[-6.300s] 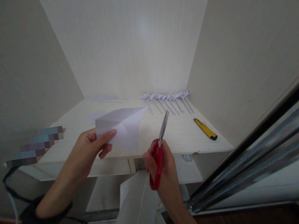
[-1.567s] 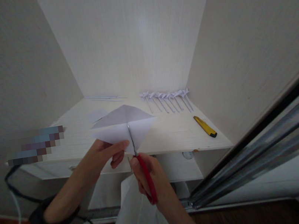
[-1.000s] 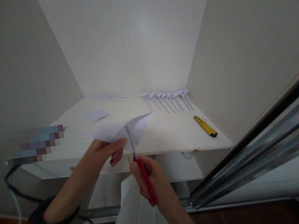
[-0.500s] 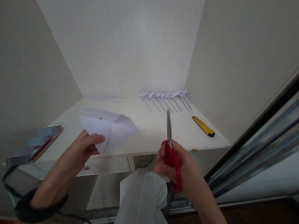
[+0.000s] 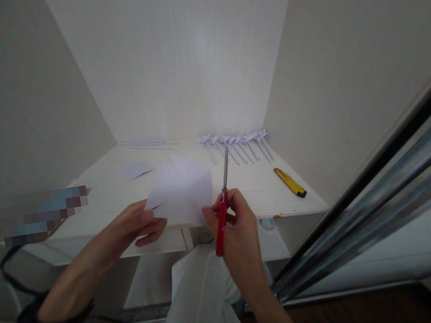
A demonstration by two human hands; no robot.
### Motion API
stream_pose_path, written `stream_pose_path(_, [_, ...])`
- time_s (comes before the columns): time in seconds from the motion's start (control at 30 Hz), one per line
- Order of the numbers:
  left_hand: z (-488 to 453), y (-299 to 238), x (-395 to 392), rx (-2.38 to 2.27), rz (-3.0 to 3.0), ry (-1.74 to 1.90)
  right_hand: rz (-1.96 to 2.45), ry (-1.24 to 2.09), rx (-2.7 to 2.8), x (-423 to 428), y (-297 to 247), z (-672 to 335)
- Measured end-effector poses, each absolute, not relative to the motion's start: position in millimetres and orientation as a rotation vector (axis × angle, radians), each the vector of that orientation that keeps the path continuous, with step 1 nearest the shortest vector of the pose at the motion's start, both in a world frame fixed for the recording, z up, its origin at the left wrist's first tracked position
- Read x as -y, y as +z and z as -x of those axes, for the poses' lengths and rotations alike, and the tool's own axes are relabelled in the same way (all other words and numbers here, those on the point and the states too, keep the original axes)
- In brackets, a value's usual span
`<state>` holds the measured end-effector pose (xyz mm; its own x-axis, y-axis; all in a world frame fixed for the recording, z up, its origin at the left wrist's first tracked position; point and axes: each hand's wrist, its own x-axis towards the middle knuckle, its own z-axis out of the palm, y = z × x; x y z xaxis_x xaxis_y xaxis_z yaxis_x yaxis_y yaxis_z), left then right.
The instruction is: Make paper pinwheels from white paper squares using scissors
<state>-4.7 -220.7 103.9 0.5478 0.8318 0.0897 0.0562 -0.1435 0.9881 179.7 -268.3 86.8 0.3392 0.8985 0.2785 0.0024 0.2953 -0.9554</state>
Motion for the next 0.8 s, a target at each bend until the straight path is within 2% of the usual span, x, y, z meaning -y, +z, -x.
stream_pose_path(0.13, [-11.1,96.1,226.9,-0.859,-1.641,0.734,1.104,0.714,1.039,268.5,82.8,-175.5])
stream_pose_path(0.27, [-24.7,93.5,231.5,-0.915,-1.667,0.822,1.056,0.710,1.025,270.2,82.2,-171.2])
stream_pose_path(0.53, [-23.2,98.8,229.3,-0.975,-1.661,0.905,0.912,1.026,0.881,267.0,76.7,-172.6])
stream_pose_path(0.8, [-15.9,116.6,227.0,-1.207,-1.754,1.053,0.902,1.109,1.099,288.2,40.5,-181.4])
